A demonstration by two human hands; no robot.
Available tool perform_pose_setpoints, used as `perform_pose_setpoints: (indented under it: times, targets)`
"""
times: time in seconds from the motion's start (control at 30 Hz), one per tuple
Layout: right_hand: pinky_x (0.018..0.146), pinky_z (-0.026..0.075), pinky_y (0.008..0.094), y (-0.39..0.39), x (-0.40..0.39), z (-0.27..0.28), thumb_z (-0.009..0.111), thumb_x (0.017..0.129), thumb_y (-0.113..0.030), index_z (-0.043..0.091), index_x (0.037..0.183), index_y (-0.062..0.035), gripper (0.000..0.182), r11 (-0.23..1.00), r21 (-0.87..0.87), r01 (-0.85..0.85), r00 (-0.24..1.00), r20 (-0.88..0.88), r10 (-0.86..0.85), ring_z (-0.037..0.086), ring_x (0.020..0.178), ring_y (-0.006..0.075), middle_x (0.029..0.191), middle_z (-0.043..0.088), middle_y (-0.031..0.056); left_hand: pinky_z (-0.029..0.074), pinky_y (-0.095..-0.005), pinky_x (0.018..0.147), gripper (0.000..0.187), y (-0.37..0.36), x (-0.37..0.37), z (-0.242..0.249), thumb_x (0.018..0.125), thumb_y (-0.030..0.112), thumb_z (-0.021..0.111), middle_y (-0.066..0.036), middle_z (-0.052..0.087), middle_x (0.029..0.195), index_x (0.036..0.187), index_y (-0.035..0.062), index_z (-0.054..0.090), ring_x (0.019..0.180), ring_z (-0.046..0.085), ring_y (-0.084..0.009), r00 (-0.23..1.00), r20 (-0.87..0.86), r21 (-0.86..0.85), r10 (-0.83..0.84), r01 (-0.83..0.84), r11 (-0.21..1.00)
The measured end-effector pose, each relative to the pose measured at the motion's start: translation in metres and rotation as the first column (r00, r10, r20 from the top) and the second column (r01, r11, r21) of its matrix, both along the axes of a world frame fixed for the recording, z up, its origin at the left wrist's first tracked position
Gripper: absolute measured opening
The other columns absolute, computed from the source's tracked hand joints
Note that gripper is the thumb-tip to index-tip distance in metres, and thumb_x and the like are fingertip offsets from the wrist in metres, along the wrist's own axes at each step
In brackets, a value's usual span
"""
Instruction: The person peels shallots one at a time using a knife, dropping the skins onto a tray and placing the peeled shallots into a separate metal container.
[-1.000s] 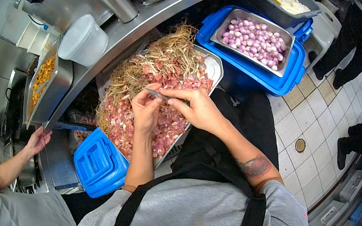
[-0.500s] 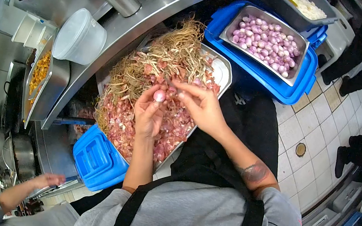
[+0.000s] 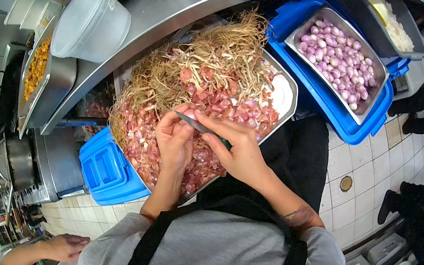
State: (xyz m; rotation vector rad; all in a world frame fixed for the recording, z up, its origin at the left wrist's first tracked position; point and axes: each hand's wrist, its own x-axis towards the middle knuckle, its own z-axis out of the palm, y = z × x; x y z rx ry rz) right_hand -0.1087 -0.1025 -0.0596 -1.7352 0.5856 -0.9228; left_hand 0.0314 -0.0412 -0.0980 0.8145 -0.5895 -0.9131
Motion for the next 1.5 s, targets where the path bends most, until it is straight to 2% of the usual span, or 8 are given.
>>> perform_pose_setpoints:
  times: [0.2,0.33,0.43,0.6,0.8,1.17,1.37,1.5]
  targets:
    - [0.056,0.044,0.0273,-0.001,0.006,0.001,0.059,0.083,-0.002,0.056,0.12,-0.0039,0.037,1.0,0.011,-0.017,0.997,-0.077,0.018,0.053,0.057,0.017,0.073,0.06,0.01,0.045,-0.0339,0.093,0.037,0.0,0.001,0.006,0.072,-0.015,0.062,-0.016,0.051,0.117,0.107,-0.0043,0.057,0.108,0.054,-0.0237,1.0,0.016,-0.082,0.024,-0.022,0.996]
    - [0.046,0.038,0.0207,-0.003,0.004,0.0,0.051,0.09,-0.007,0.053,0.124,-0.0056,0.034,0.702,0.684,-0.2,0.979,0.163,0.12,0.044,0.049,0.0081,0.07,0.056,0.0034,0.045,-0.0324,0.094,0.039,0.0,0.004,0.01,0.073,-0.016,0.06,-0.015,0.051,0.119,0.111,-0.0054,0.055,0.108,0.054,-0.0233,0.996,-0.076,-0.086,-0.038,0.032,0.996]
    - [0.043,0.032,0.017,-0.008,0.008,-0.005,0.046,0.094,-0.009,0.05,0.127,-0.0076,0.034,0.598,0.777,-0.199,0.965,0.262,-0.019,0.039,0.047,0.0033,0.071,0.055,0.0011,0.045,-0.0316,0.094,0.04,0.0,0.007,0.01,0.074,-0.016,0.059,-0.014,0.05,0.121,0.112,-0.0057,0.055,0.109,0.054,-0.0224,0.972,-0.225,-0.001,-0.061,0.063,0.998]
    - [0.047,0.033,0.0163,-0.004,0.018,0.008,0.052,0.089,-0.007,0.049,0.129,-0.005,0.04,0.874,0.481,-0.075,0.995,-0.026,0.1,0.04,0.051,0.0007,0.071,0.053,-0.0026,0.046,-0.0312,0.092,0.04,-0.002,0.01,0.006,0.074,-0.017,0.059,-0.013,0.051,0.119,0.111,-0.0042,0.056,0.106,0.055,-0.0208,0.976,-0.214,-0.031,-0.034,0.028,0.999]
    - [0.06,0.042,0.0197,0.002,0.019,0.011,0.056,0.085,-0.002,0.052,0.126,-0.0027,0.04,0.946,0.322,-0.043,0.982,-0.163,0.1,0.049,0.062,0.0049,0.071,0.053,-0.0016,0.047,-0.0301,0.091,0.039,0.0,0.007,0.009,0.074,-0.016,0.06,-0.012,0.051,0.117,0.11,-0.0038,0.057,0.105,0.055,-0.0194,0.989,-0.148,-0.053,0.019,-0.027,0.998]
    - [0.04,0.029,0.0184,-0.011,-0.002,0.0,0.049,0.094,-0.017,0.049,0.127,-0.0054,0.036,0.595,0.767,-0.241,0.958,0.285,0.021,0.038,0.046,0.0053,0.074,0.053,0.0056,0.046,-0.0285,0.09,0.038,0.002,0.004,0.009,0.074,-0.013,0.063,-0.01,0.055,0.112,0.11,-0.0036,0.058,0.104,0.056,-0.0178,0.901,-0.38,-0.012,-0.212,0.224,0.975]
    - [0.05,0.034,0.0163,-0.006,-0.003,0.012,0.053,0.089,-0.004,0.054,0.123,-0.0027,0.034,0.93,0.367,0.006,0.998,-0.064,0.019,0.04,0.056,0.0021,0.075,0.052,-0.0031,0.046,-0.028,0.088,0.037,0.001,0.006,0.015,0.075,-0.011,0.064,-0.01,0.054,0.112,0.111,-0.0048,0.058,0.101,0.056,-0.0166,0.967,-0.183,-0.109,-0.175,0.157,0.982]
    - [0.071,0.046,0.0247,0.0,-0.011,0.019,0.059,0.083,-0.004,0.056,0.119,-0.0008,0.036,0.991,0.12,-0.064,0.982,-0.167,0.084,0.06,0.079,0.0138,0.097,0.064,0.0083,0.047,-0.0277,0.086,0.036,0.001,0.01,0.018,0.074,-0.011,0.064,-0.009,0.054,0.109,0.109,-0.0048,0.059,0.095,0.057,-0.0159,0.982,-0.043,-0.126,-0.185,0.178,0.976]
